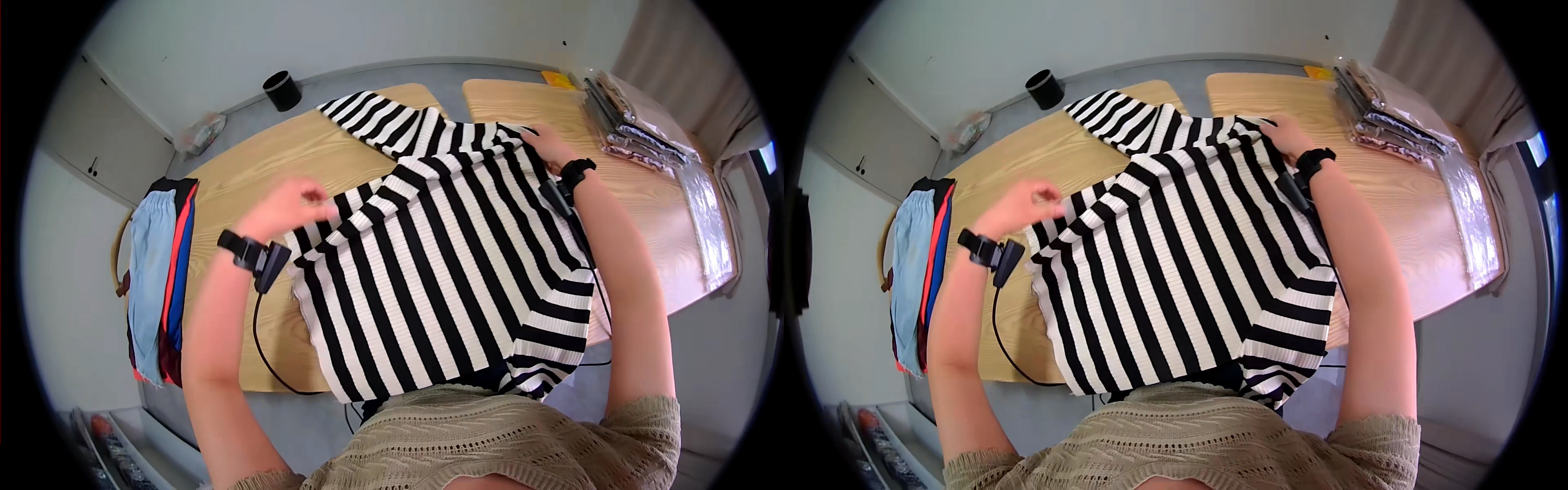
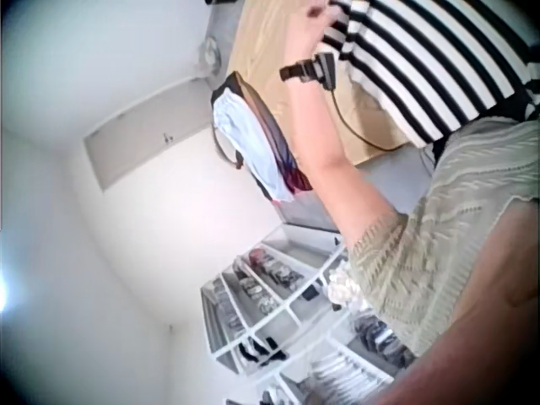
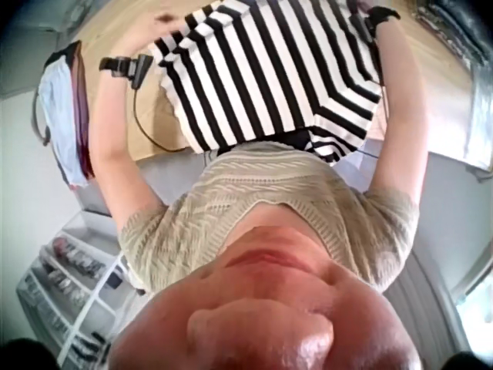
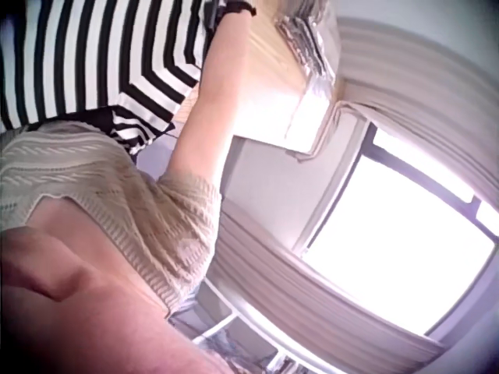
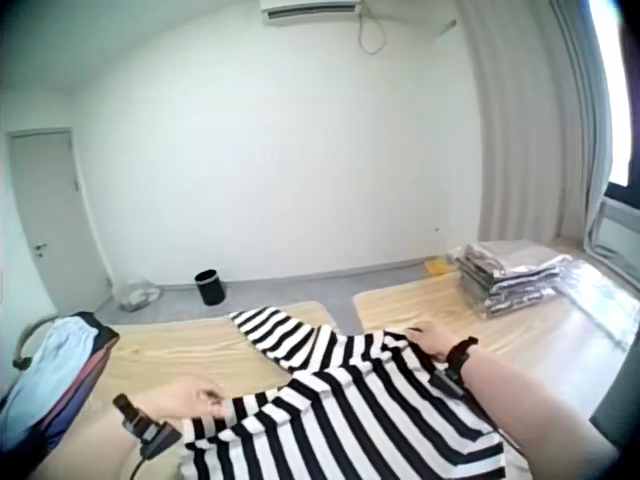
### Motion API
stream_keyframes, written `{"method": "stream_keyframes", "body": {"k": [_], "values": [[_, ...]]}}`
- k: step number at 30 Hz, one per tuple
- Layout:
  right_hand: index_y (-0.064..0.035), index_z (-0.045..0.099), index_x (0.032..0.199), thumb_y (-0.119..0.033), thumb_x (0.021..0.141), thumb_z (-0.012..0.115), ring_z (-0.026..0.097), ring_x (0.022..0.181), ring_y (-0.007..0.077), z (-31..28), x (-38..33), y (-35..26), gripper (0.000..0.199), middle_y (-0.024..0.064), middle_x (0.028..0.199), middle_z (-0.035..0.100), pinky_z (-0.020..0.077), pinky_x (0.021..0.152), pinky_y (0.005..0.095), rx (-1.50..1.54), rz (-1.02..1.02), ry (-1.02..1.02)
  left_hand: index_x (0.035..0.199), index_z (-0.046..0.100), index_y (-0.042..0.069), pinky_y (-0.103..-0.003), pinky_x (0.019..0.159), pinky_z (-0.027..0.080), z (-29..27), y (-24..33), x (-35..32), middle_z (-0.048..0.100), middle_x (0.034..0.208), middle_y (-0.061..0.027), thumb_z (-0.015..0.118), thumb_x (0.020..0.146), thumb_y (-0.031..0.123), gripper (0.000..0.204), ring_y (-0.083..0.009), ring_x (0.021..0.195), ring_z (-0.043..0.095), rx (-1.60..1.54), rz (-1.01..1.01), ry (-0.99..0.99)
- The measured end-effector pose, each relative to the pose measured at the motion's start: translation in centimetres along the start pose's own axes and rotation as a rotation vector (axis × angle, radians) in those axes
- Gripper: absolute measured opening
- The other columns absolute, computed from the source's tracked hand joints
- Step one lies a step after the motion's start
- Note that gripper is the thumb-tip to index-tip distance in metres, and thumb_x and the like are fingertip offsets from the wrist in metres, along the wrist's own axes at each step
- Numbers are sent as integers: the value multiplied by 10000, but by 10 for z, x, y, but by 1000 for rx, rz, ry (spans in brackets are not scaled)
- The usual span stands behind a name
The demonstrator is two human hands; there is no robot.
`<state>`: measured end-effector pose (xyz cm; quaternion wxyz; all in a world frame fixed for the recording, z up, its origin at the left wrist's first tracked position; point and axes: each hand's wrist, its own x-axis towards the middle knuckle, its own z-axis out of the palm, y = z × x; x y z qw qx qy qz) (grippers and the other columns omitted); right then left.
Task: Fold garments and place them into individual plastic protective bags.
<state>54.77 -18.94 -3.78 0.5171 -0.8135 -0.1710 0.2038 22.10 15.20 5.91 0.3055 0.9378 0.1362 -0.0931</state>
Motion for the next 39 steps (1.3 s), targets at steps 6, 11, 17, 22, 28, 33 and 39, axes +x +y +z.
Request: {"method": "stream_keyframes", "body": {"k": [6,11,17,22,28,33,39], "values": [[14,574,1103,-148,910,548,606,757,170,-1,0,-7,254,107,905,647,491,649,310,-14,12,-22,928,643,36,-324,750,464,17,-43,-52,618,898,-103,807,663,262,385,-208,838,585,246,100,-184],[4,585,1088,-167,916,554,607,713,174,-3,21,12,244,100,874,649,494,613,313,357,82,-45,1084,579,-4,-328,720,472,-1,-82,-42,629,863,-130,611,862,180,289,-206,800,599,-105,-116,179],[8,605,1139,-186,897,599,654,792,212,-7,31,23,311,135,986,682,526,678,334,423,163,-14,1043,567,-25,-435,755,490,-32,-133,30,642,900,-218,562,882,175,256,-393,814,613,153,-166,440],[-82,668,808,-304,844,676,270,350,104,13,30,12,225,-14,458,367,187,355,304,113,166,-47,1035,588,13,-503,800,469,-23,-190,49,635,1011,-229,534,888,181,230,-413,977,586,463,-334,552],[-46,676,944,-320,861,624,551,515,181,4,27,25,292,83,656,618,422,477,340,-8,164,-38,1091,543,33,-485,847,470,-10,-146,91,596,1147,-206,572,880,212,278,-408,1041,565,522,-553,504],[-43,626,947,-259,877,632,585,562,165,-1,50,23,226,51,720,626,494,520,316,55,177,-52,1322,396,12,-481,923,425,-27,-171,63,516,1238,-266,614,847,187,551,-422,1134,504,472,-103,749],[-56,591,1104,-356,883,609,562,790,128,-21,-11,-12,373,33,904,621,449,735,261,142,310,-46,1351,406,78,-327,885,441,-13,-84,-61,491,1318,-96,550,888,55,486,-224,1087,521,4,41,499]]}}
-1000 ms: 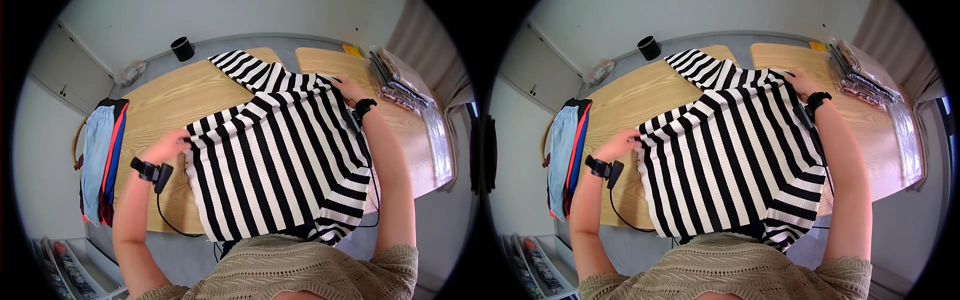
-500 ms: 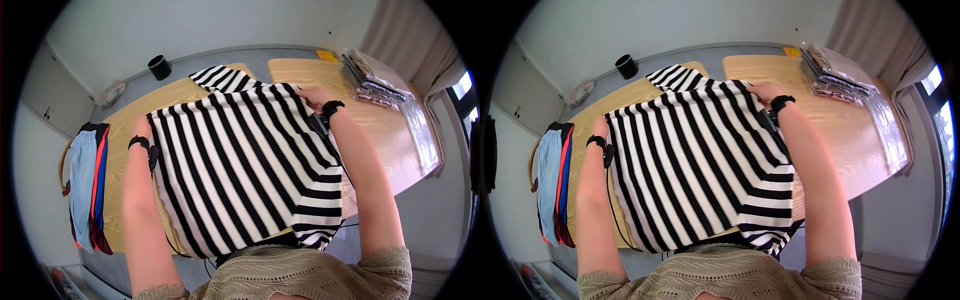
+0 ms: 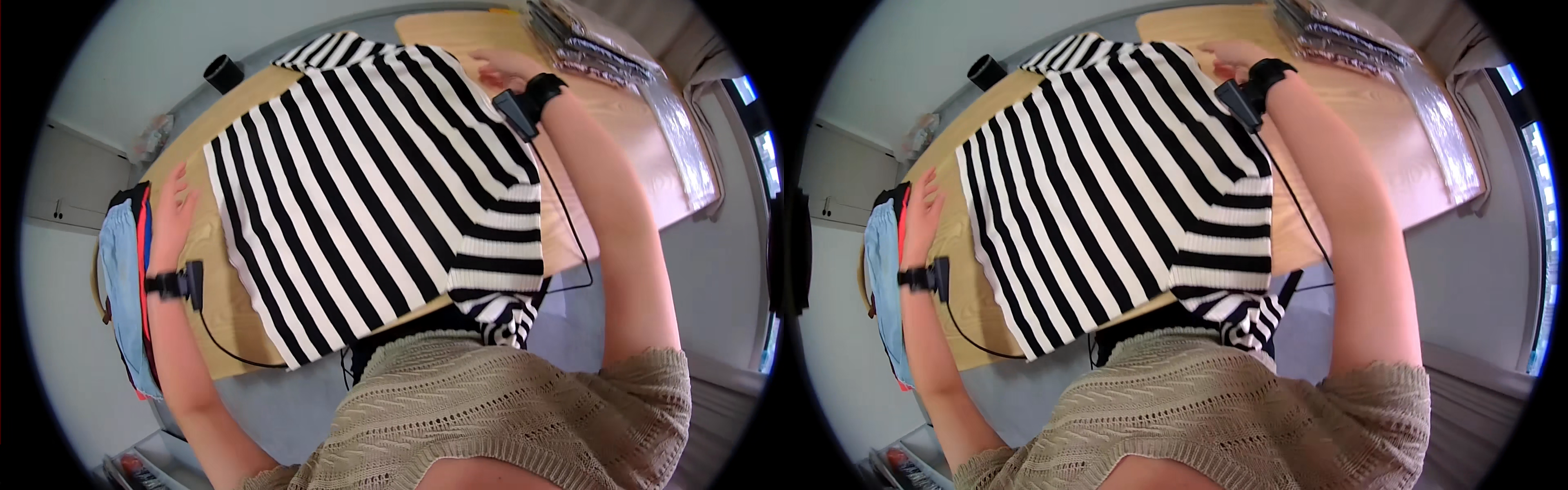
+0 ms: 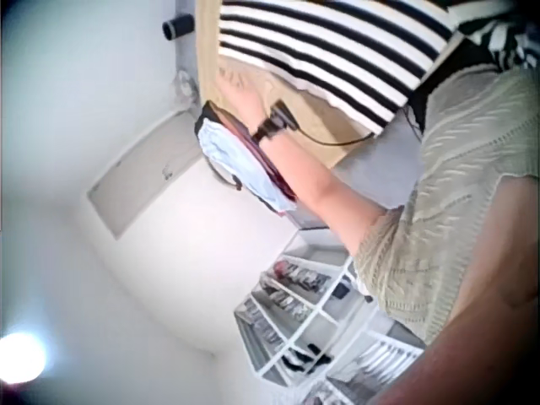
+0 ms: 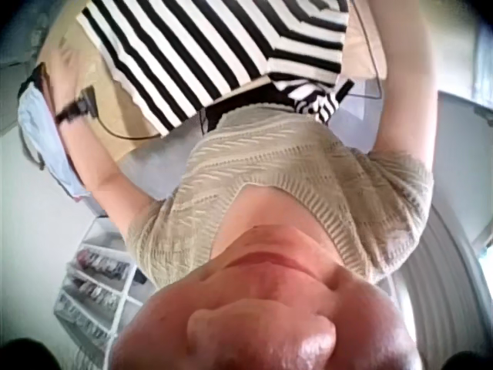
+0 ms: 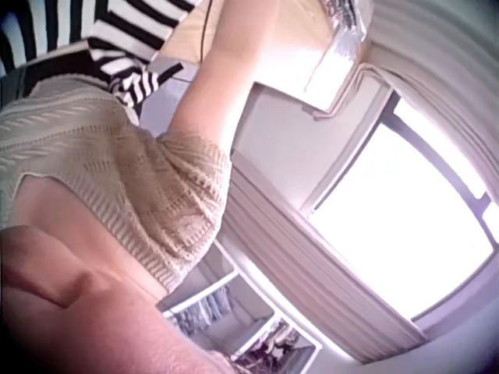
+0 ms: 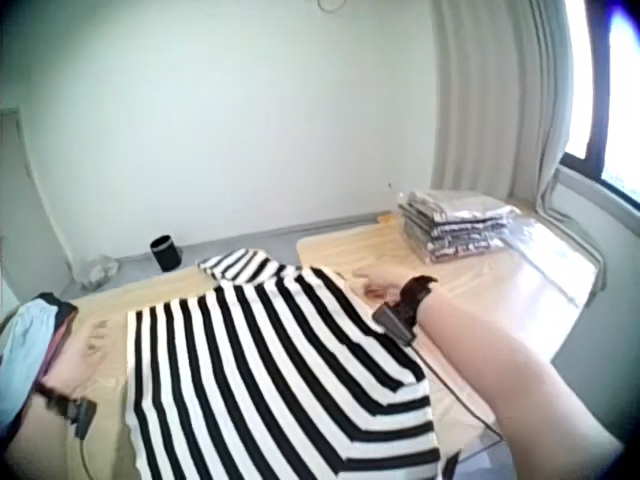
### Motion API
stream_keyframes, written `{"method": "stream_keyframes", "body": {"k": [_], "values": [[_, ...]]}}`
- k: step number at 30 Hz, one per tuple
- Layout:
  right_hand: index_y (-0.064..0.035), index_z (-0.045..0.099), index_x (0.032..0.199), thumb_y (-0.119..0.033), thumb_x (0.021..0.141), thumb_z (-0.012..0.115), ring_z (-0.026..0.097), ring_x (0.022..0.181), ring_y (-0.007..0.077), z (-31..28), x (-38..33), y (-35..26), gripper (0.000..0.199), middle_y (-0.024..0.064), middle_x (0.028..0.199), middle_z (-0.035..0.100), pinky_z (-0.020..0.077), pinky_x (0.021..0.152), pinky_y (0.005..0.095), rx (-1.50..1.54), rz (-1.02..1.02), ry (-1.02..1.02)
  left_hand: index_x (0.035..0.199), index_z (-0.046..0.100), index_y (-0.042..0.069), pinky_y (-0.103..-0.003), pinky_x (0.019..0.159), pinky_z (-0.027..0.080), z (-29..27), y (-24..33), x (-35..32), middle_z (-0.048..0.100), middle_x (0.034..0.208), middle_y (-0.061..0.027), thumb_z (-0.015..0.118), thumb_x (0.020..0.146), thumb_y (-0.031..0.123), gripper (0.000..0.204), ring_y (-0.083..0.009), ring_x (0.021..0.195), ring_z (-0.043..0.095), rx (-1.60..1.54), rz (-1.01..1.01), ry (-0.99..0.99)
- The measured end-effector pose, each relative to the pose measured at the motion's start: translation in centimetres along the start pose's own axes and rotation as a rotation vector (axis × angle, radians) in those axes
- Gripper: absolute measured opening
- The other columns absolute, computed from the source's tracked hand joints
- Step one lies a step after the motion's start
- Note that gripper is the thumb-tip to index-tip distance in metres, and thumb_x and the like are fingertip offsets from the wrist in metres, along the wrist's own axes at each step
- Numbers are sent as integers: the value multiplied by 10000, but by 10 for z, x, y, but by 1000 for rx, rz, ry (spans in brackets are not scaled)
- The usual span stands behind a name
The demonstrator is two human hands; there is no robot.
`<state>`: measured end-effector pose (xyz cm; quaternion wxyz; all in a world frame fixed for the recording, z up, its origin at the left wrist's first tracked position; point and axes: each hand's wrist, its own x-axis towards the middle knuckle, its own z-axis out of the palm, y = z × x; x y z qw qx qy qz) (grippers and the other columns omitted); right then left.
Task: Fold garments and place them into individual plastic protective bags.
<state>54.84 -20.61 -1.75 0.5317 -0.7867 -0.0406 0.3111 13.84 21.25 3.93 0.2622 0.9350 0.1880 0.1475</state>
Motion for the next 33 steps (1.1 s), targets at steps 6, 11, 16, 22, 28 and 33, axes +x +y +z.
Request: {"method": "stream_keyframes", "body": {"k": [6,11,16,22,28,33], "values": [[33,640,1033,-237,918,558,590,919,128,-9,-232,32,305,77,952,671,436,865,265,-289,-588,80,1262,513,28,-389,1038,333,-6,56,-165,526,1273,-150,577,842,46,425,-313,1217,459,258,23,-115],[63,674,832,-180,891,591,623,695,132,18,-344,118,264,120,733,678,476,653,258,-497,-243,166,1107,596,30,-418,1019,363,36,101,-256,528,1280,-139,704,718,68,406,-329,1225,455,92,72,-197],[66,557,1149,-142,883,617,596,944,139,48,-352,211,343,111,1039,652,461,832,270,8,-284,101,1212,549,60,-421,1019,355,77,110,-264,468,1356,-113,759,668,95,584,-332,1261,409,109,169,-151],[64,618,1097,-180,921,574,582,921,118,82,-354,193,304,61,1018,664,455,843,272,194,-207,-84,1126,638,86,-387,959,399,91,93,-271,607,1208,-40,684,688,-14,452,-259,1164,511,190,241,39],[60,665,958,-173,877,613,600,842,114,33,-362,187,253,75,934,675,468,765,260,534,-294,-375,1047,666,55,-368,887,461,56,97,-281,668,1046,-93,601,685,-95,397,-282,1046,589,8,133,76],[61,665,972,-189,841,672,594,874,127,39,-364,177,282,63,956,674,460,797,282,356,-395,-411,1015,661,19,-372,898,465,48,97,-286,672,1032,-128,581,712,-92,332,-302,1073,597,-102,122,10]]}}
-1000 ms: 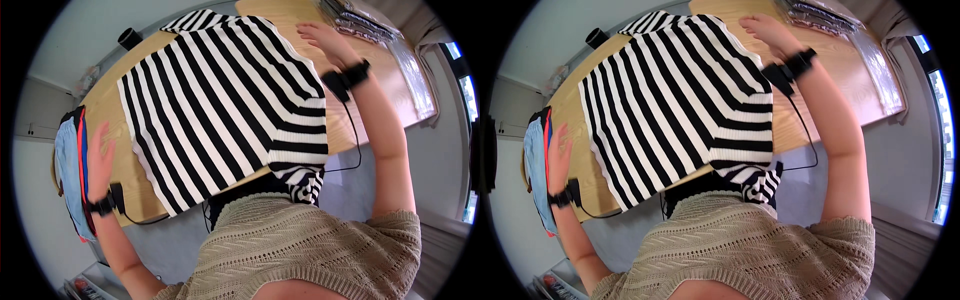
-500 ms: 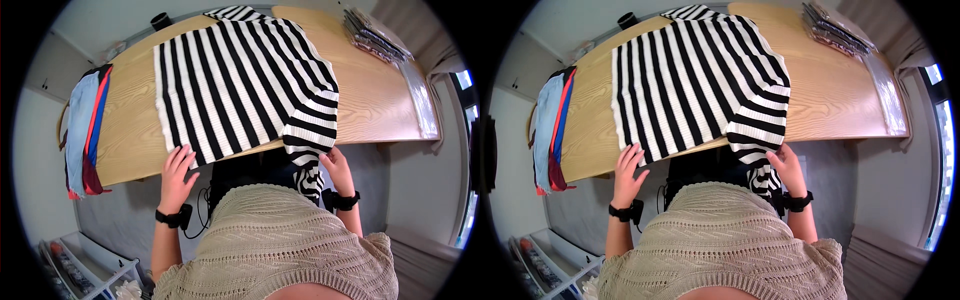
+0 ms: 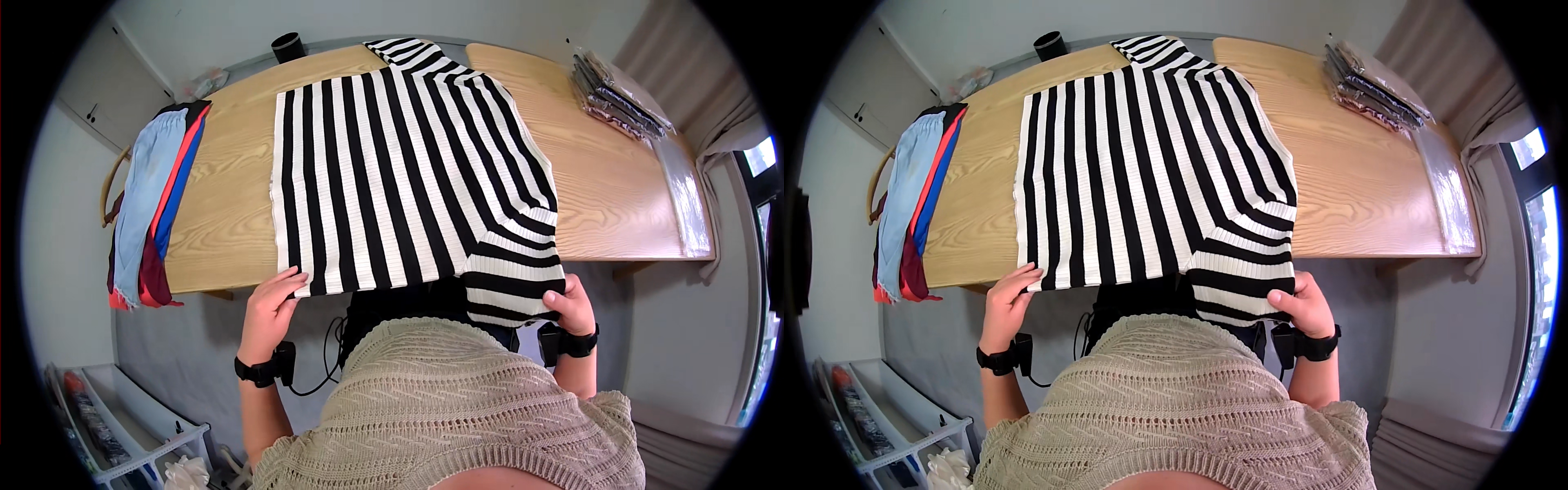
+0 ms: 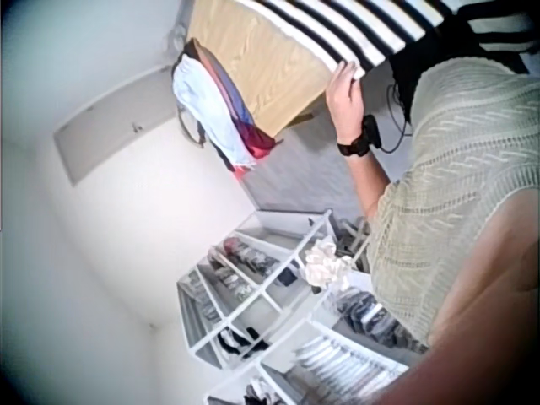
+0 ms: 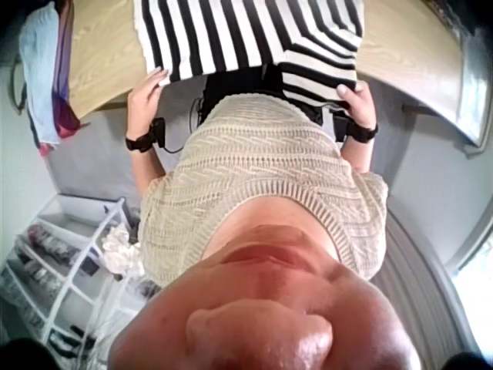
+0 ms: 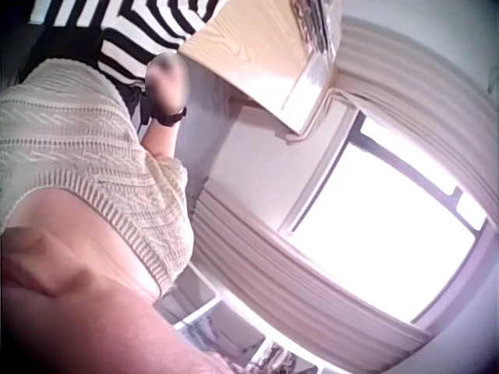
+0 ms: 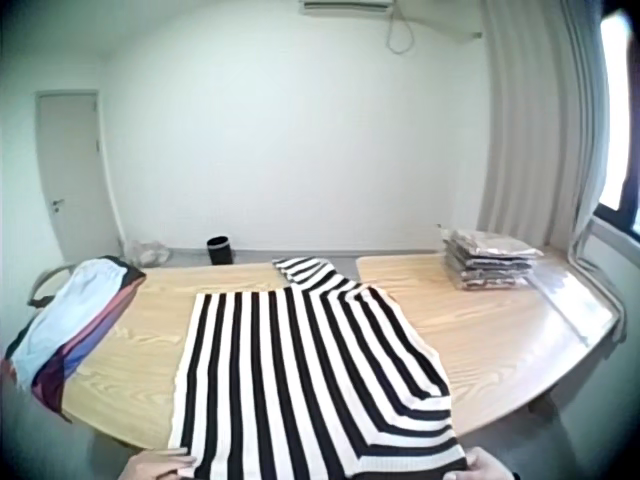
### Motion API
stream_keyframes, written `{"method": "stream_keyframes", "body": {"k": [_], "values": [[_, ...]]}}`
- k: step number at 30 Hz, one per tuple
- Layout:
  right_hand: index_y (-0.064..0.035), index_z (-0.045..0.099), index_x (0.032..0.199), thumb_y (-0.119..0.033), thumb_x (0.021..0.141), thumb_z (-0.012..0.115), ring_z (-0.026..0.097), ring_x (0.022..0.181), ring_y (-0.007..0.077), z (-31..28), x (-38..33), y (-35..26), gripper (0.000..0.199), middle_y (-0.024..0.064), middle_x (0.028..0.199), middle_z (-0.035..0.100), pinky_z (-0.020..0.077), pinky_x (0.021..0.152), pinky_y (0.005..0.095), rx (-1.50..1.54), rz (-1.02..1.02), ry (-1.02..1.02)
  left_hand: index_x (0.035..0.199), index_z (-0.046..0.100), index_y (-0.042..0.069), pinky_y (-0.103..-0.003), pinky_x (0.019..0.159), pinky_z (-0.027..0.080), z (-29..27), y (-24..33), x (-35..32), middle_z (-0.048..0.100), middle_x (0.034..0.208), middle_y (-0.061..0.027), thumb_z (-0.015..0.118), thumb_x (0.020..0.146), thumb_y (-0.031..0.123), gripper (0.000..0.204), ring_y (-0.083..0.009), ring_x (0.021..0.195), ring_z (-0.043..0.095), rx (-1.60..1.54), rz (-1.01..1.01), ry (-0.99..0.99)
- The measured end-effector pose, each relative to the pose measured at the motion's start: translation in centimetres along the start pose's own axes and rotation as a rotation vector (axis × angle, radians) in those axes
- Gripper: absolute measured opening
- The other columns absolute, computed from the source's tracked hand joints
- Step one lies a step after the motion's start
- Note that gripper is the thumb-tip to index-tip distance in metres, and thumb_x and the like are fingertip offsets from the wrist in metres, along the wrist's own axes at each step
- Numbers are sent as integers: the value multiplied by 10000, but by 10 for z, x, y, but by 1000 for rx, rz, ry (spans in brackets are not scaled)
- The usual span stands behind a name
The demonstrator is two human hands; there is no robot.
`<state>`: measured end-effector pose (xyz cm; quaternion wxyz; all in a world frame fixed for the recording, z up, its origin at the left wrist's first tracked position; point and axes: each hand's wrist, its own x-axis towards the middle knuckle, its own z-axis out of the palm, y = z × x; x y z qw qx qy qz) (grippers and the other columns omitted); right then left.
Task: Fold garments and place them into individual plastic protective bags.
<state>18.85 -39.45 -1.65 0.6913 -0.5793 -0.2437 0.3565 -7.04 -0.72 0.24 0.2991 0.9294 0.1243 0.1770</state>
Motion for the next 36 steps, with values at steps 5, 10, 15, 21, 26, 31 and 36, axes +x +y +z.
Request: {"method": "stream_keyframes", "body": {"k": [5,10,15,21,26,31,36], "values": [[65,638,1028,-197,856,643,624,852,143,11,29,-49,314,96,969,675,483,776,273,98,86,100,995,627,-48,-280,792,475,-14,-3,19,681,906,-110,534,864,25,177,-169,874,630,-267,-302,5],[59,589,1088,-192,924,546,651,885,174,24,125,-92,303,127,1025,666,511,814,289,175,158,86,1015,605,-48,-262,723,454,-21,-62,77,647,842,-59,545,921,172,247,-114,784,567,-295,-351,-36],[47,521,1199,-226,923,573,564,888,141,-5,209,-56,392,109,1076,614,461,812,280,-8,130,33,1122,550,-53,-304,815,445,-8,-109,144,638,990,-139,598,896,270,398,-176,926,576,-83,-414,-24],[34,539,1150,-141,843,639,560,965,183,-1,138,-26,367,138,1027,591,452,815,280,-572,-183,432,1319,414,30,-351,978,366,-4,-71,126,507,1227,-170,616,873,154,505,-260,1159,466,-64,-348,171],[13,661,823,-216,823,657,583,556,274,23,49,-20,228,189,680,625,462,560,333,-934,245,437,1210,510,25,-365,994,363,-1,-40,77,510,1263,-146,603,862,99,368,-296,1171,483,-1,-274,83],[-27,670,937,-244,804,697,665,746,268,42,36,9,256,187,809,658,504,656,326,-838,194,344,1218,520,47,-388,1024,339,24,-41,59,460,1326,-177,603,860,111,373,-311,1237,430,-53,-243,103],[42,613,873,-176,861,621,642,621,204,52,54,4,218,108,719,664,497,620,283,-797,293,79,1258,501,44,-424,1064,276,46,-37,53,361,1419,-184,576,874,169,411,-341,1303,341,254,-174,147]]}}
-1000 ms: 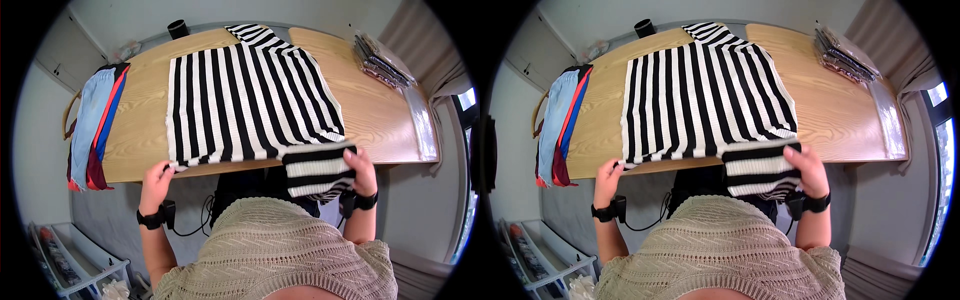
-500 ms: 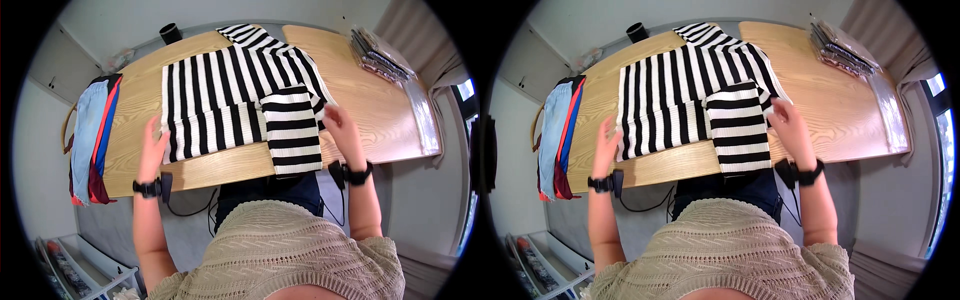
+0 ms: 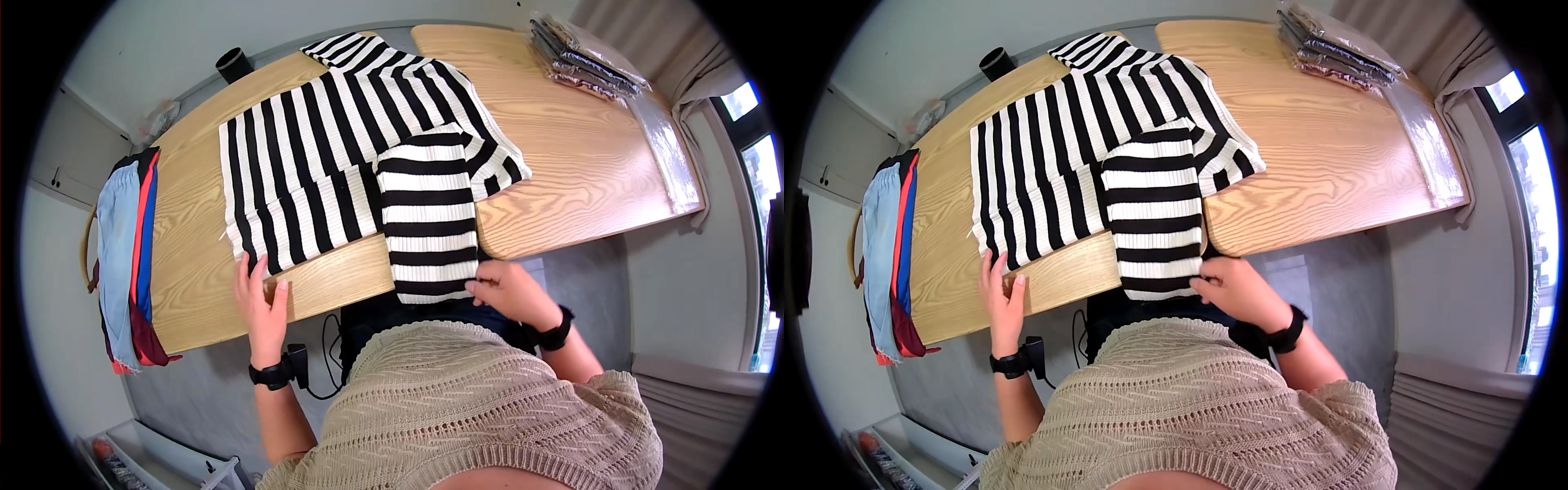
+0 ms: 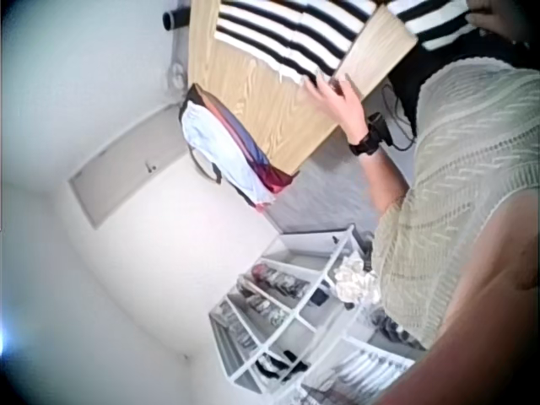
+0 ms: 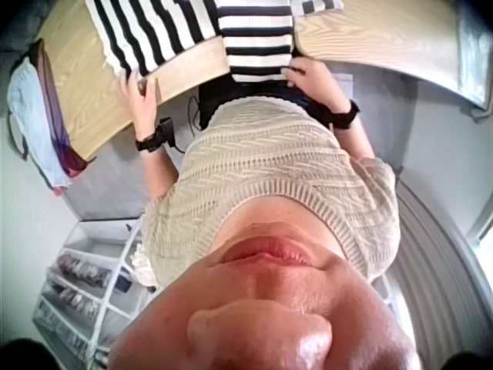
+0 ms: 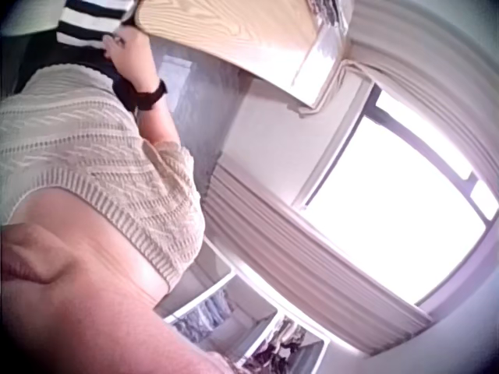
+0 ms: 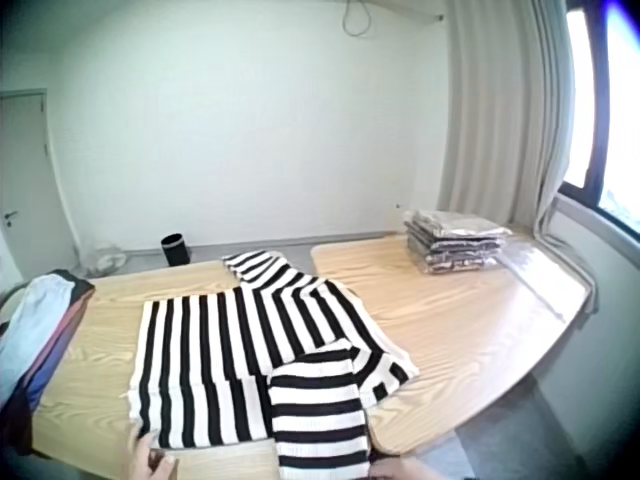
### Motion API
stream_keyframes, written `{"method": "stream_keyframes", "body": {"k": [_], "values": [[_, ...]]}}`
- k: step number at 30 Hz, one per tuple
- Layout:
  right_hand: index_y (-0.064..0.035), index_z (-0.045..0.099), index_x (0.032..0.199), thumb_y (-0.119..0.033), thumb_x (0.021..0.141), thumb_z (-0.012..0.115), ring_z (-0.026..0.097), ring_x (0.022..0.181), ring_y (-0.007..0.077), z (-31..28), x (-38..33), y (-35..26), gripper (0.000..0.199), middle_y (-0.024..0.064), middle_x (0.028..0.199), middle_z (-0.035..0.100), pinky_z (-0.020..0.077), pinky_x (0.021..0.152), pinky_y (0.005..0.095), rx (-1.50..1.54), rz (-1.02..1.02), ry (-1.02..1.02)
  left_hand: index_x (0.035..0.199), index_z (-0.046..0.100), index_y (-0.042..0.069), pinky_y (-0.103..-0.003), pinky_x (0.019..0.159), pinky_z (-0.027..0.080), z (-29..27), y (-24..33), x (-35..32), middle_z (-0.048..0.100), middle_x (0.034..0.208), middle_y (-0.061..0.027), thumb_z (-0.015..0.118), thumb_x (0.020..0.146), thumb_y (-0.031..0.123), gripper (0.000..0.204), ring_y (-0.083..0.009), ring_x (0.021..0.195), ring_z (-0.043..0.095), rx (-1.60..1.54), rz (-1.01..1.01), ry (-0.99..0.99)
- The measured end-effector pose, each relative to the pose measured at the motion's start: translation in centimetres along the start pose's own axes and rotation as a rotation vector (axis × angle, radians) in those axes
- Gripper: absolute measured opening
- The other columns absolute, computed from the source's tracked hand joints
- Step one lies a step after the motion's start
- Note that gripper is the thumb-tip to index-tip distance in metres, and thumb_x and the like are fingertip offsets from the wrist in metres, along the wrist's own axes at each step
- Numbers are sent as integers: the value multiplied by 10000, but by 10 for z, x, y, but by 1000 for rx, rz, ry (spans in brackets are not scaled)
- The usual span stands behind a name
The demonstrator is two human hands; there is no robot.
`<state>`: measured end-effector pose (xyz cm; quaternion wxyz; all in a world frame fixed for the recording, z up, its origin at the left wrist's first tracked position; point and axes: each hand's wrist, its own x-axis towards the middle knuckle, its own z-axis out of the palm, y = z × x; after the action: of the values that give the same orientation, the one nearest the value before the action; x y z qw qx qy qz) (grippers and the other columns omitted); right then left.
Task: Fold garments and place them into individual plastic protective bags.
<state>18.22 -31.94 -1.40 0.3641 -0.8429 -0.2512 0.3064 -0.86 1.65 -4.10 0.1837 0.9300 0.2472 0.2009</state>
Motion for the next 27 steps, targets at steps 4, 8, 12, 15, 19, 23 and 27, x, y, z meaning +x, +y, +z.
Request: {"method": "stream_keyframes", "body": {"k": [4,8,12,15,19,23,27], "values": [[27,630,862,-152,893,569,637,649,126,-45,28,-71,191,67,689,642,518,641,285,419,-187,-115,1254,502,39,-469,1047,280,7,14,3,386,1391,-201,571,870,194,420,-388,1286,338,136,-3,44],[31,482,1260,-134,961,466,558,1099,193,-76,85,-105,342,140,1201,559,459,914,301,868,-590,61,1260,498,48,-471,1044,282,13,15,4,386,1394,-195,568,869,204,426,-375,1296,334,160,-8,43],[21,409,1340,-163,968,475,536,1154,192,-96,103,-106,420,150,1295,521,393,1004,279,772,-662,267,1261,494,52,-473,1043,284,11,11,1,382,1400,-185,569,868,197,425,-373,1302,331,142,-15,42],[45,603,1104,-187,915,556,616,924,171,-112,107,-48,303,121,988,667,459,833,272,264,-312,481,1254,494,48,-477,1030,303,9,12,2,390,1395,-182,560,870,185,413,-375,1290,345,159,-9,56],[50,629,1020,-220,873,614,629,759,184,-99,103,16,308,125,858,682,483,704,308,-11,-190,609,1233,512,41,-478,1020,314,11,13,4,421,1367,-188,534,874,154,377,-381,1266,370,174,4,89],[38,644,949,-219,858,623,598,669,202,-90,94,27,273,156,770,654,468,641,330,77,-39,530,1186,554,35,-461,1003,342,14,6,5,479,1312,-191,499,884,100,314,-378,1215,421,186,20,127],[28,646,893,-235,828,646,583,631,262,-88,84,28,271,178,691,612,455,610,354,-9,44,510,1153,571,24,-436,983,376,8,-1,9,527,1262,-184,468,886,22,286,-361,1189,454,135,2,128]]}}
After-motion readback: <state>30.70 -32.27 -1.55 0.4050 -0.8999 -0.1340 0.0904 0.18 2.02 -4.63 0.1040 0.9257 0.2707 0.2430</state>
